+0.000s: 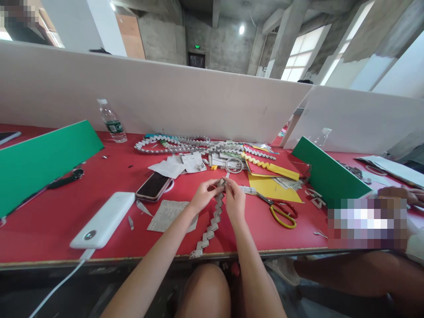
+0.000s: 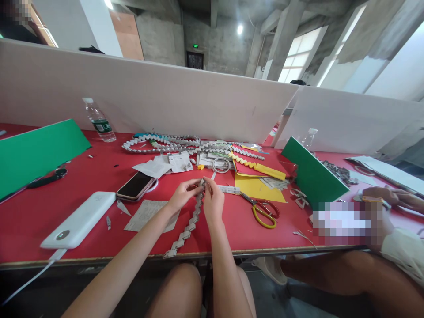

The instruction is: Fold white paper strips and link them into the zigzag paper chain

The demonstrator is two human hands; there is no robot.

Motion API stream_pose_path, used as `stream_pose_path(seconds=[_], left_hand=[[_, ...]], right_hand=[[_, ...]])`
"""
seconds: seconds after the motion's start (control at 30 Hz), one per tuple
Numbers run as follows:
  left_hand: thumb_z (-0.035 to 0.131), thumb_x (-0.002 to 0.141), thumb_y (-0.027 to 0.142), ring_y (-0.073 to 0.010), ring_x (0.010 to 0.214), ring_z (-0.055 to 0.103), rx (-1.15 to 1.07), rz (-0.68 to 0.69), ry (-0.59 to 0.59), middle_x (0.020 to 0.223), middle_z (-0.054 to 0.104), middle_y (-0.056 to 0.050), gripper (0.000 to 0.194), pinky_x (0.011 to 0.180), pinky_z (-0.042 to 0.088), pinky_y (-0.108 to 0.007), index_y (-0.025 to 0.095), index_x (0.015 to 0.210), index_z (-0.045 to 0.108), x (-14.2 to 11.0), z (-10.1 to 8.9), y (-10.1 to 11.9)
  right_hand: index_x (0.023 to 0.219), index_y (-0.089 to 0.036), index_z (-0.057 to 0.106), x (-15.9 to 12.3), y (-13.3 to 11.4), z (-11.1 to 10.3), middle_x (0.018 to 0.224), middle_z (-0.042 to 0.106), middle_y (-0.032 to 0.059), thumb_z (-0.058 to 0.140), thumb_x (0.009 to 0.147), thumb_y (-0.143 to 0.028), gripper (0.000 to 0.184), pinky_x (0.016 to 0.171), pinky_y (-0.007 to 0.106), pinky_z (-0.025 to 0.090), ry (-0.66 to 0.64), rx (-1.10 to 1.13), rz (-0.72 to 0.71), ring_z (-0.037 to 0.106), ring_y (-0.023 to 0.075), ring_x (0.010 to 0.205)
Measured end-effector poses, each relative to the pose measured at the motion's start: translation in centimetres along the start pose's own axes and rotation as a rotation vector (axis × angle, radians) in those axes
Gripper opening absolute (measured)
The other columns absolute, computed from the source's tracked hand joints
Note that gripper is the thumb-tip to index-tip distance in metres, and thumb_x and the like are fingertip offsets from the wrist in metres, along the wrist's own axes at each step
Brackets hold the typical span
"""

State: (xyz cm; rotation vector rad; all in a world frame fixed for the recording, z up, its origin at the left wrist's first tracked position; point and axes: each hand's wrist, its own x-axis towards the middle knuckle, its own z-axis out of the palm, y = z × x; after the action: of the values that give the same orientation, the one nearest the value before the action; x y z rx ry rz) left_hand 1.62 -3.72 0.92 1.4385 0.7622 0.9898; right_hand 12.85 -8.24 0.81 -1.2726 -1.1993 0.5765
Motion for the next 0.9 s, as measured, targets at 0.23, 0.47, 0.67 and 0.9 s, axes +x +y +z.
stream_pose_path(seconds=[0.23, 0.47, 0.67, 0.9], left_hand=[[0.06, 0.074, 0.041, -0.0164, 0.077, 0.059, 0.109, 0.075, 0.203, 0.094, 0.061, -0.008, 0.034, 0.067, 0.048, -0.026, 0.015, 0.095, 0.065, 0.2, 0.0, -0.5], [0.054, 0.078, 0.043, -0.0158, 0.07, 0.059, 0.16, 0.078, 0.154, 0.09, 0.062, -0.008, 0.036, 0.063, 0.048, -0.026, 0.015, 0.101, 0.061, 0.0, 0.2, -0.3], [0.051, 0.081, 0.042, -0.0161, 0.07, 0.059, 0.188, 0.108, 0.169, 0.08, 0.064, -0.006, 0.031, 0.063, 0.046, -0.026, 0.015, 0.091, 0.063, 0.4, -0.3, -0.9], [0.064, 0.07, 0.043, -0.0157, 0.067, 0.06, 0.023, -0.032, 0.136, 0.085, 0.066, -0.007, 0.039, 0.059, 0.046, -0.026, 0.015, 0.097, 0.064, 0.4, -0.4, -0.8]], right_hand=[[0.096, -0.022, 0.057, 0.2, 0.4, 0.8, 0.079, 0.065, 0.0026, 0.043, 0.084, -0.03, 0.02, 0.065, 0.028, 0.047, -0.059, 0.039, 0.02, 0.06, 0.0169, 0.072], [0.084, -0.019, 0.061, 0.5, -0.3, 0.5, 0.086, 0.059, 0.0052, 0.048, 0.08, -0.024, 0.014, 0.072, 0.03, 0.045, 0.087, -0.068, -0.098, 0.055, 0.0169, 0.079], [0.081, -0.019, 0.062, 0.3, -0.8, 0.3, 0.081, 0.061, 0.0045, 0.049, 0.08, -0.024, 0.014, 0.073, 0.031, 0.042, 0.085, -0.158, -0.136, 0.053, 0.0179, 0.079], [0.084, -0.019, 0.06, 0.3, -0.8, 0.2, 0.079, 0.064, 0.0035, 0.047, 0.081, -0.027, 0.016, 0.07, 0.029, 0.044, 0.032, -0.033, -0.062, 0.057, 0.016, 0.072]])
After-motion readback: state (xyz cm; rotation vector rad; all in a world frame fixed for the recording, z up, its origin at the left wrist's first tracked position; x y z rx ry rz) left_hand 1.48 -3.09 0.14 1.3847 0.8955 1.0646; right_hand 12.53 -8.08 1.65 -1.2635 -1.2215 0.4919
